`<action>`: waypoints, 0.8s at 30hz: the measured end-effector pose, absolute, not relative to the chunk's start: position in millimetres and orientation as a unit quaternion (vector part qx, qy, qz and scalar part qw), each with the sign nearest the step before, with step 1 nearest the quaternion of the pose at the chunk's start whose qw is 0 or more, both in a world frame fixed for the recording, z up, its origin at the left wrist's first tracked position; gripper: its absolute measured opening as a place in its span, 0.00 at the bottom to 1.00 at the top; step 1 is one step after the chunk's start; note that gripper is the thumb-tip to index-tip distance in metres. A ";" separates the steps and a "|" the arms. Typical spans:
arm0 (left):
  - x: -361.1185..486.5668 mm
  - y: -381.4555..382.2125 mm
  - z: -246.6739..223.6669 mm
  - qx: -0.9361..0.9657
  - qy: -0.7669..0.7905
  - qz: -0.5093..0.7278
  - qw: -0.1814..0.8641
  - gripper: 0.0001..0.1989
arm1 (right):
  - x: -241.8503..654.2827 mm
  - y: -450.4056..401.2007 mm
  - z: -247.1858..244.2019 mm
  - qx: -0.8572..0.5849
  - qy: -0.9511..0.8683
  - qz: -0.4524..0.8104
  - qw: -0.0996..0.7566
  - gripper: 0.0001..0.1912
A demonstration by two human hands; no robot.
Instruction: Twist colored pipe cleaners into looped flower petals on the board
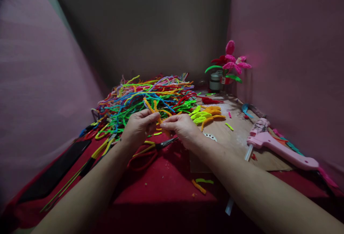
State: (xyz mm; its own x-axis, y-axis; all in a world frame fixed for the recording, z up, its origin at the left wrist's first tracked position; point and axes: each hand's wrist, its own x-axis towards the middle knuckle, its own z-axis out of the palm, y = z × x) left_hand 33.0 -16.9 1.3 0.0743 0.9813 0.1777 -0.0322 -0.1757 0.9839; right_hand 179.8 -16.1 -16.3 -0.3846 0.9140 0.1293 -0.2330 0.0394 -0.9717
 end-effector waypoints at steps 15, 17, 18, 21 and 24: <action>36.4 -18.3 0.2 0.568 0.412 0.505 0.503 0.12 | 178.8 -5.5 -17.9 -0.306 -0.374 0.681 0.551 0.13; 37.0 -20.1 0.6 0.596 0.431 0.442 0.513 0.12 | 179.5 -4.0 -16.3 -0.311 -0.345 0.681 0.566 0.14; 37.7 -21.2 0.8 0.610 0.441 0.406 0.518 0.11 | 179.7 -3.8 -15.6 -0.313 -0.340 0.680 0.569 0.15; 41.1 -23.9 0.9 0.640 0.460 0.340 0.513 0.10 | 179.7 -4.2 -14.6 -0.313 -0.343 0.673 0.576 0.15; 43.9 -24.6 -0.1 0.651 0.466 0.339 0.494 0.11 | 180.1 -4.5 -15.2 -0.311 -0.354 0.669 0.575 0.16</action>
